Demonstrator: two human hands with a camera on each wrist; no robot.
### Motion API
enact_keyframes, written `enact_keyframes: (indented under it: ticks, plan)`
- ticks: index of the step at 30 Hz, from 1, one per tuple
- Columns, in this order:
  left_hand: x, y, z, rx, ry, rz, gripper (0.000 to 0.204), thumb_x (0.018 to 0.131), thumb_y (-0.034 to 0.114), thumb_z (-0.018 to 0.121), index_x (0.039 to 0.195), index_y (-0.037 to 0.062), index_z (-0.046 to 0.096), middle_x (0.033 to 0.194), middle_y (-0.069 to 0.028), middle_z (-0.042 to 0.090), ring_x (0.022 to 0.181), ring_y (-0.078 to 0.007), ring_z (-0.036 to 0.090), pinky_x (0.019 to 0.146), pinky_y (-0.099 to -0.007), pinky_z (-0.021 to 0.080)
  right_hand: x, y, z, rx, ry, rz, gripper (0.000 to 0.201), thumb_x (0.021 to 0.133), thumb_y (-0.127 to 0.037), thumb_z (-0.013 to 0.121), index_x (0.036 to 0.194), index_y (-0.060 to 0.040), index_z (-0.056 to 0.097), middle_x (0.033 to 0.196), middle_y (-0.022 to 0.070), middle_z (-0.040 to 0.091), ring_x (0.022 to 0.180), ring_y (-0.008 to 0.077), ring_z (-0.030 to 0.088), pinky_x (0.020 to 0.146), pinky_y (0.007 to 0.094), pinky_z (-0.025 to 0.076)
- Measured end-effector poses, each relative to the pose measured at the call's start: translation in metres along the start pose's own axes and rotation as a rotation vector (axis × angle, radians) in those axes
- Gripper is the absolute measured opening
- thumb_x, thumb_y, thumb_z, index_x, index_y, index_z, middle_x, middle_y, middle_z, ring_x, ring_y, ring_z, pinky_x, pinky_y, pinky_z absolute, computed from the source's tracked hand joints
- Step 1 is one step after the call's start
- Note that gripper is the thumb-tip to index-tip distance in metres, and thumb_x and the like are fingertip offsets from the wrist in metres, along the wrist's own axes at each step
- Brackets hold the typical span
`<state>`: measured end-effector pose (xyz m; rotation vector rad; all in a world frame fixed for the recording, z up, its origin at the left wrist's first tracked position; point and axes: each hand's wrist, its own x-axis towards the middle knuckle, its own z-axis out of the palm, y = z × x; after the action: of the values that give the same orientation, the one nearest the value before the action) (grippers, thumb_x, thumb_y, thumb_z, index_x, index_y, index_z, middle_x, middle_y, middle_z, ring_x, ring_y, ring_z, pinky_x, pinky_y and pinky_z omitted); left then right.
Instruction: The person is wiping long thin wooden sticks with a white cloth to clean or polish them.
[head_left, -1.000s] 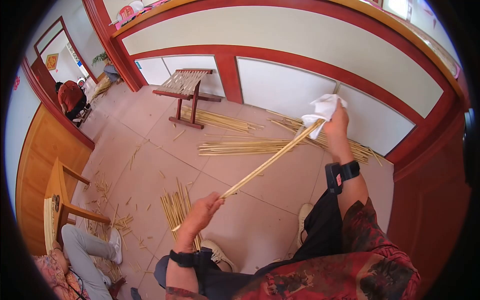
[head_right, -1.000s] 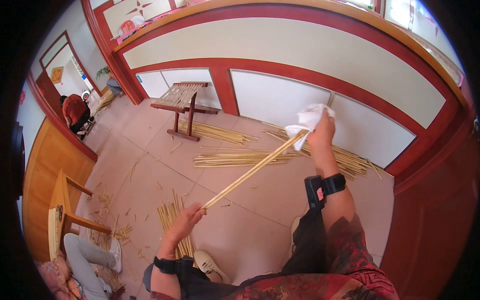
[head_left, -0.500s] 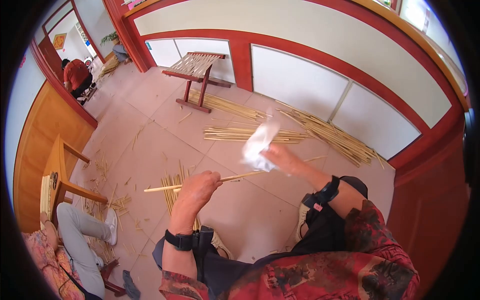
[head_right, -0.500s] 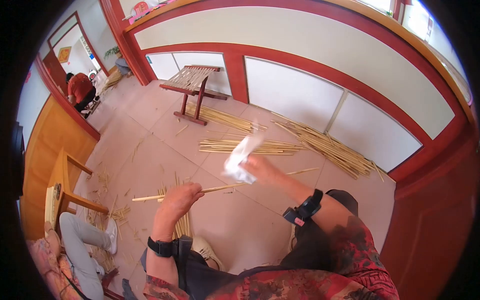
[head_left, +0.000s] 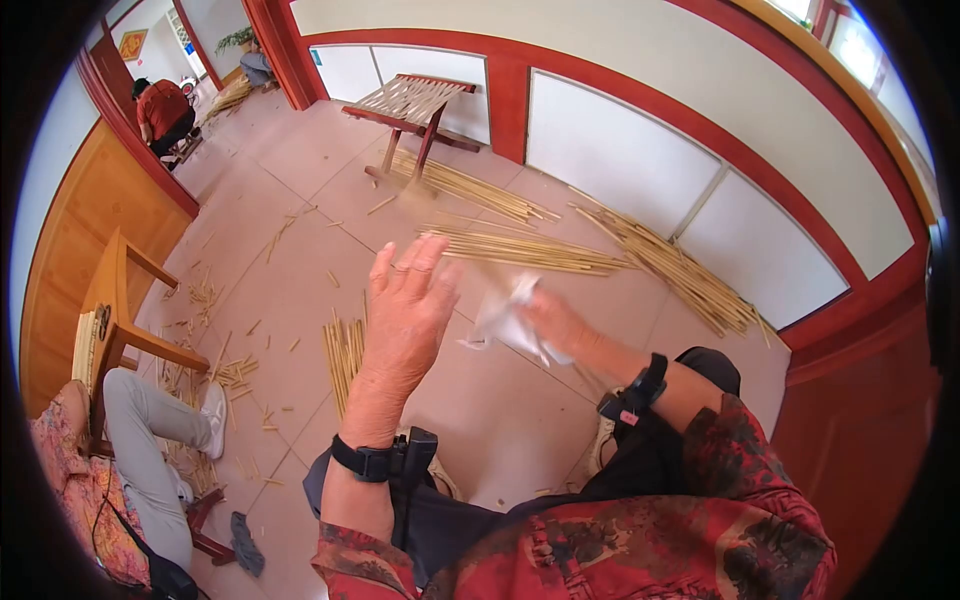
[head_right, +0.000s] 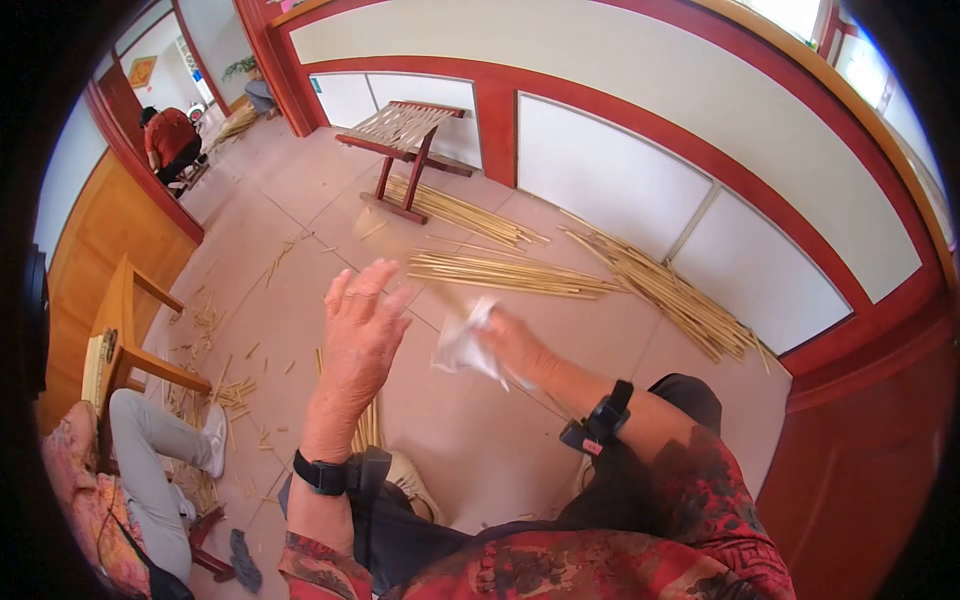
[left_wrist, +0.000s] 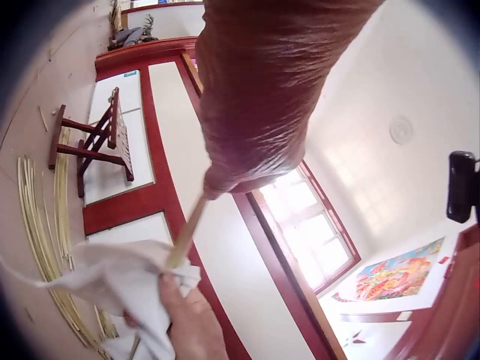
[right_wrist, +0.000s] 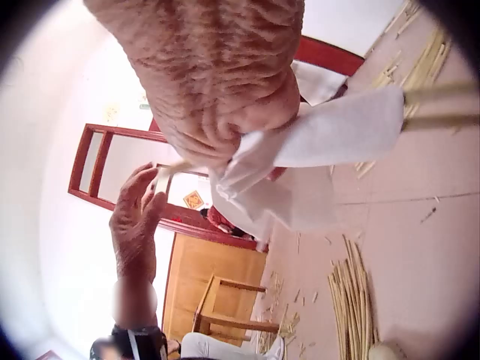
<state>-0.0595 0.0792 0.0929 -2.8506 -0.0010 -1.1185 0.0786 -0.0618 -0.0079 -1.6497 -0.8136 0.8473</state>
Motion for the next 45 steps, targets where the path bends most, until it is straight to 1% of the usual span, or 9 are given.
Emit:
enact_keyframes:
  ticks: [7,9,13,15,19,24,30,37,45]
  plan:
    - [-0.039,0.026,0.042,-0.659,-0.446,-0.476,0.03,0.081,0.021,0.051,0.105,0.0024,0.05,0.105,-0.0148,0.051,0.099,-0.0292,0.048,0.084,-0.0344,0.038,0.025,-0.027,-0.067,0.996,0.5,-0.311,0.029,0.087,-0.021,0.044,0.109,-0.0035,0.039,0.102,0.0105,0.051,0.088,0.0192,0.052,0.073,0.0359,0.046]
    - [-0.035,0.036,0.044,-0.99,-0.721,-0.608,0.035,0.085,0.028,0.045,0.108,0.0005,0.048,0.098,-0.0142,0.055,0.096,-0.028,0.051,0.082,-0.0328,0.039,0.018,-0.031,-0.064,0.992,0.451,-0.36,0.028,0.086,-0.023,0.045,0.106,-0.0025,0.041,0.103,0.0084,0.049,0.097,0.0185,0.047,0.083,0.0348,0.042]
    - [-0.037,0.046,0.06,-1.108,-0.771,-0.624,0.034,0.086,0.029,0.044,0.105,-0.0001,0.049,0.087,-0.0106,0.058,0.084,-0.0215,0.056,0.076,-0.0299,0.043,0.018,-0.031,-0.062,1.002,0.376,-0.385,0.03,0.087,-0.024,0.044,0.107,-0.0011,0.041,0.102,0.0098,0.049,0.094,0.0199,0.049,0.081,0.035,0.043]
    - [-0.037,0.054,0.064,-1.663,-0.871,-0.969,0.03,0.087,0.029,0.044,0.098,0.0017,0.051,0.076,-0.0055,0.056,0.066,-0.0138,0.055,0.061,-0.0257,0.044,0.013,-0.035,-0.064,0.973,0.167,-0.403,0.032,0.087,-0.027,0.043,0.106,-0.0012,0.041,0.1,0.01,0.05,0.09,0.0198,0.051,0.079,0.0345,0.044]
    - [-0.038,0.067,0.066,-1.74,-0.858,-0.869,0.025,0.087,0.028,0.044,0.09,0.0042,0.05,0.065,-0.0008,0.049,0.048,-0.0078,0.044,0.046,-0.0207,0.037,0.018,-0.029,-0.065,1.044,0.308,-0.382,0.03,0.088,-0.024,0.04,0.108,-0.0017,0.04,0.103,0.0117,0.049,0.09,0.0219,0.051,0.076,0.0389,0.046]
    - [-0.031,0.047,0.063,-1.634,-0.457,-1.219,0.023,0.087,0.027,0.044,0.084,0.0054,0.049,0.058,0.0037,0.039,0.042,-0.0031,0.03,0.037,-0.016,0.026,0.007,-0.025,-0.064,0.909,0.26,-0.184,0.031,0.087,-0.023,0.041,0.105,0.0018,0.041,0.101,0.0109,0.051,0.093,0.0196,0.051,0.081,0.033,0.042]
    - [-0.028,0.054,0.064,-1.612,-0.508,-1.11,0.023,0.088,0.027,0.043,0.08,0.0054,0.049,0.058,0.0035,0.039,0.043,-0.0026,0.03,0.037,-0.0157,0.025,-0.013,-0.022,-0.027,0.869,-0.159,-0.078,0.027,0.078,-0.004,0.042,0.104,0.006,0.042,0.102,0.0121,0.049,0.096,0.0187,0.048,0.087,0.0327,0.037]
    - [-0.028,0.066,0.06,-1.608,-0.632,-1.015,0.024,0.088,0.027,0.041,0.082,0.0052,0.049,0.058,0.0026,0.039,0.043,-0.0046,0.032,0.037,-0.0182,0.026,-0.025,-0.026,-0.013,0.888,-0.112,-0.053,0.02,0.084,-0.013,0.043,0.098,0.001,0.045,0.089,0.0104,0.054,0.079,0.0181,0.055,0.068,0.0314,0.047]
    - [-0.026,0.086,0.056,-1.716,-0.695,-0.968,0.026,0.091,0.028,0.034,0.086,0.005,0.044,0.055,0.0026,0.034,0.042,-0.0059,0.03,0.037,-0.0195,0.027,-0.019,-0.041,-0.014,0.76,0.285,-0.194,0.023,0.087,-0.025,0.041,0.089,-0.002,0.045,0.072,0.0068,0.052,0.054,0.012,0.051,0.043,0.0231,0.042]
